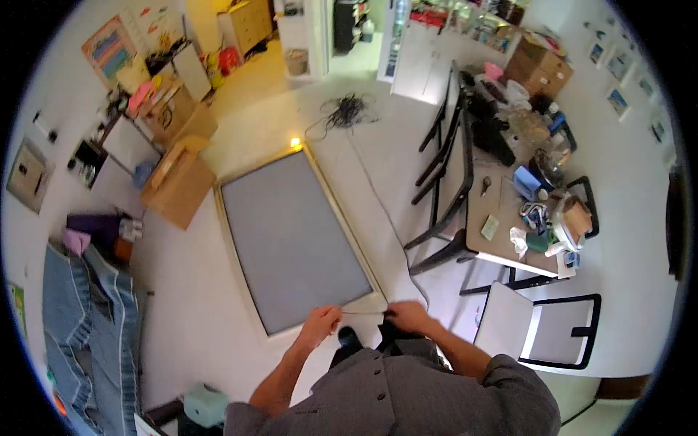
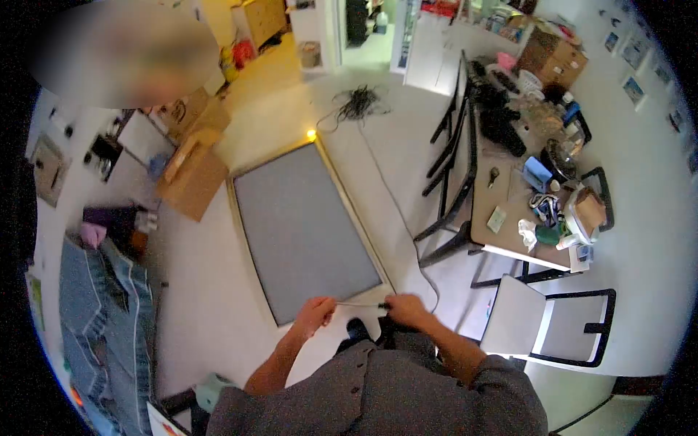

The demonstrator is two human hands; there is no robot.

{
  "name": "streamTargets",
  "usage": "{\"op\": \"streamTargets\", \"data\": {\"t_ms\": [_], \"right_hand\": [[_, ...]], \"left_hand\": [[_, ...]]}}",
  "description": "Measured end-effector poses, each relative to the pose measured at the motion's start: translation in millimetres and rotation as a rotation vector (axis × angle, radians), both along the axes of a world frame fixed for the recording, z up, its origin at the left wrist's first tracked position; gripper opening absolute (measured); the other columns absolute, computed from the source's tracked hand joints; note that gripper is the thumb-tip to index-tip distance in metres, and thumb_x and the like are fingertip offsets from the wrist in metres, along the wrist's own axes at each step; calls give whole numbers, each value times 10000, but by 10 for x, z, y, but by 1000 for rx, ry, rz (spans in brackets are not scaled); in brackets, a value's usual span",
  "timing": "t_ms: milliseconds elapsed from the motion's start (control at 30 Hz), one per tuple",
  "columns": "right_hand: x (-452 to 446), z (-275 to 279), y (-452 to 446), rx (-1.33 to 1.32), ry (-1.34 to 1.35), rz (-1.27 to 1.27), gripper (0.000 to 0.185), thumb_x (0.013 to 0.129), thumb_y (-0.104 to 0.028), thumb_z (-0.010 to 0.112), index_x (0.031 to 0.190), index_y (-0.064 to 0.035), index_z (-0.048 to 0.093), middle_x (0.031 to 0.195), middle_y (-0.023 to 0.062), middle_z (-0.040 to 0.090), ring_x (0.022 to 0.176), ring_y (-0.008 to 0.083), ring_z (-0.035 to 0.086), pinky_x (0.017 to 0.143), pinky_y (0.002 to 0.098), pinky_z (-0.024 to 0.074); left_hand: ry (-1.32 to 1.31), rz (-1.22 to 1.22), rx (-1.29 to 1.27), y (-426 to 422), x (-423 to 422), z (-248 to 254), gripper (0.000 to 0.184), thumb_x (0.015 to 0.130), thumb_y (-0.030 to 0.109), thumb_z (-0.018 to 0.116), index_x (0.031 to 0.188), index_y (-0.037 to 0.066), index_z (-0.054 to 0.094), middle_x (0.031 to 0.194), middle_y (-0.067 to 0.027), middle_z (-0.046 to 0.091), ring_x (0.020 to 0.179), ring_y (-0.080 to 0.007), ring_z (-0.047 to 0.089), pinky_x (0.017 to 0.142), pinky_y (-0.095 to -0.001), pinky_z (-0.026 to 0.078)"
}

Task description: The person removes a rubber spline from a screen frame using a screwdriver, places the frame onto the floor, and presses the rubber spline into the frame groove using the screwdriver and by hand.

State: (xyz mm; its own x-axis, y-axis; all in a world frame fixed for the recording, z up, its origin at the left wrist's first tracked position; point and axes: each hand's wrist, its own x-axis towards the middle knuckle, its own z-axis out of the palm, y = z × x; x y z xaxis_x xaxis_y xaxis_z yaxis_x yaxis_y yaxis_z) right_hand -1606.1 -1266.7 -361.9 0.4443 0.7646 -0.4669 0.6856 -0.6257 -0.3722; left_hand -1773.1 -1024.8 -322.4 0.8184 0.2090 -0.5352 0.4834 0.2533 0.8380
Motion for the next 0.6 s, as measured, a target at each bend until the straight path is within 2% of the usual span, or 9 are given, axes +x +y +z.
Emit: {"op": "streamTargets", "data": {"t_ms": [33, 100, 200, 300, 333, 400, 467, 533, 600], "right_hand": [[-39, 79, 116, 67, 109, 12, 301, 869, -311, 617, 1054, -77, 652, 941, 185, 678, 896, 387, 646, 770, 480, 509], [-128, 124, 350, 93, 196, -29, 371, 899, -357, 593, 1117, -59, 633, 927, 226, 672, 863, 406, 645, 773, 478, 509], [51, -69, 646, 171, 203, 38, 398, 920, -368, 575, 1179, -69, 615, 952, 234, 672, 859, 400, 650, 739, 482, 508], [519, -76, 1050, 171, 307, 103, 361, 933, -346, 560, 1142, -55, 603, 906, 235, 655, 829, 405, 639, 708, 484, 496], [679, -52, 1209, 174, 313, 72, 361, 933, -346, 560, 1142, -55, 603, 906, 235, 655, 829, 405, 639, 708, 484, 496], [1096, -16, 1550, 215, 313, 161, 347, 933, -351, 546, 1089, -46, 599, 868, 225, 640, 797, 406, 626, 695, 502, 471], [1498, -118, 1947, 314, 357, 172, 347, 932, -361, 541, 1079, -52, 598, 837, 220, 635, 779, 410, 625, 685, 515, 467], [1964, -264, 2289, 440, 396, 195, 347, 930, -371, 537, 1069, -58, 598, 805, 215, 630, 761, 413, 625, 675, 527, 464], [2603, -417, 2644, 469, 494, 244, 376, 931, -382, 511, 1077, -46, 594, 858, 202, 639, 782, 383, 610, 709, 485, 452]], "left_hand": [[-17, -24, 18, 105, 57, -36, 309, 940, 299, 574, 757, 51, 593, 566, -32, 496, 491, -120, 448, 462, -290, 366], [-105, -2, 816, 330, 192, -65, 343, 928, 299, 536, 755, 7, 585, 602, -101, 524, 555, -155, 509, 528, -359, 419], [26, 29, 799, 586, 426, 86, 343, 936, 282, 504, 780, -19, 556, 641, -152, 529, 575, -182, 534, 556, -399, 434], [-11, 194, 727, 847, 732, 81, 335, 928, 252, 506, 714, -2, 548, 587, -108, 513, 518, -148, 495, 497, -349, 406], [-14, 162, 725, 928, 885, 98, 335, 928, 252, 506, 714, -2, 548, 587, -108, 513, 518, -148, 495, 497, -349, 406], [-31, 613, 379, 1067, 1232, 156, 328, 920, 209, 500, 633, 49, 495, 539, -33, 445, 460, -101, 408, 426, -294, 318], [-240, 764, 329, 1252, 1610, 208, 309, 910, 162, 484, 613, 109, 420, 536, 33, 370, 442, -60, 324, 401, -247, 226], [-356, 1008, 302, 1595, 1990, 252, 311, 908, 146, 464, 615, 106, 366, 523, 33, 329, 422, -64, 280, 396, -250, 197], [-210, 1102, 392, 1869, 2454, 412, 264, 904, 122, 502, 648, 76, 458, 523, 24, 378, 426, -72, 326, 401, -233, 219]]}}
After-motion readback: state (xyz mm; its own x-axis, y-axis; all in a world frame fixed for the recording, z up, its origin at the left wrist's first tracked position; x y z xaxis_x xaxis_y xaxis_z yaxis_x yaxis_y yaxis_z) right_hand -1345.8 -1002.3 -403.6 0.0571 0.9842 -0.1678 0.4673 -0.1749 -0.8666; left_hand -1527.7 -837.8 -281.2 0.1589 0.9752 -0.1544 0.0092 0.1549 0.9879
